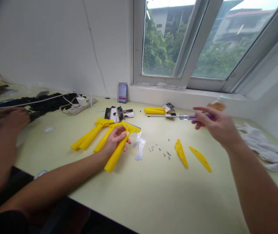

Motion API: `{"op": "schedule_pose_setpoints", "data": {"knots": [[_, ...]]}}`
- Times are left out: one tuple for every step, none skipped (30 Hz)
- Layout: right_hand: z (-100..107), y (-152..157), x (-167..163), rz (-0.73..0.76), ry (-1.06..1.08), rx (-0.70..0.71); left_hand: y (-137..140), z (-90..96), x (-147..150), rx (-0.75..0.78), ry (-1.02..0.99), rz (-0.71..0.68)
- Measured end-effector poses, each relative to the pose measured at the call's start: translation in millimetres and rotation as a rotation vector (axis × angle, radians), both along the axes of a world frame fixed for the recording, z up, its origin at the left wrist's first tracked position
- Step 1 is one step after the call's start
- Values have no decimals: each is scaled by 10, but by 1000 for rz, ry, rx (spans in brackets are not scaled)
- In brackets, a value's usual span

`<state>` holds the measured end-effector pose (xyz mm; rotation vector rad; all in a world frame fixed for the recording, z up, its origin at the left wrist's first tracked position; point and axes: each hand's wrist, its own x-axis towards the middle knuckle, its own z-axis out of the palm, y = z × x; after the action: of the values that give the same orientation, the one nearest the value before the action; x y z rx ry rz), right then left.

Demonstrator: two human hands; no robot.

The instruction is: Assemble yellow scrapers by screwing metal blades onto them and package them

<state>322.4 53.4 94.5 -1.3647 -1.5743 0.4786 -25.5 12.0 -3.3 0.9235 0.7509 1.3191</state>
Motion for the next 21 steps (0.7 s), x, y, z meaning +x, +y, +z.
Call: {"op": "schedule_pose_setpoints", "data": {"knots": [[-113, 92, 76, 40, -36, -107, -7, 4, 4, 2, -16, -28], [-229, 180, 145, 68, -58, -160, -12, 7, 7, 3, -27, -46], [-341, 258, 210, 110, -111, -212, -14, 8, 9, 4, -34, -58], [-446, 324, 272, 147, -168, -265, -13, 7, 9, 7, -37, -64], [-538, 376, 331, 165, -234, -303, -9, 3, 9, 10, -39, -65], [-618, 415, 387, 173, -311, -334, -4, -3, 8, 13, -41, -65], [-684, 442, 439, 170, -388, -356, 0, -11, 7, 16, -44, -65], [-736, 459, 482, 164, -455, -375, 2, -19, 7, 16, -48, -67], [-774, 470, 515, 161, -506, -394, 2, -26, 7, 14, -53, -74], [-797, 475, 531, 162, -542, -407, -3, -32, 8, 11, -55, -83], [-803, 474, 527, 164, -566, -410, -12, -33, 8, 12, -52, -90], [-790, 467, 498, 164, -581, -401, -27, -28, 9, 19, -36, -100], [-756, 449, 440, 157, -598, -375, -48, -15, 9, 37, -1, -112], [-703, 417, 352, 147, -601, -344, -75, 6, 9, 76, 55, -120], [-630, 366, 234, 146, -581, -324, -107, 35, 7, 142, 136, -120], [-543, 295, 90, 158, -548, -312, -142, 70, 6, 238, 248, -111], [-448, 204, -75, 201, -421, -348, -179, 109, 3, 362, 384, -92], [-351, 99, -251, 295, -276, -397, -216, 148, 1, 505, 530, -63], [-262, -16, -429, 382, -133, -421, -249, 185, -2, 651, 671, -28], [-188, -129, -598, 472, -26, -460, -276, 215, -4, 783, 798, 3], [-134, -234, -749, 539, 40, -495, -296, 238, -5, 891, 903, 26]]}}
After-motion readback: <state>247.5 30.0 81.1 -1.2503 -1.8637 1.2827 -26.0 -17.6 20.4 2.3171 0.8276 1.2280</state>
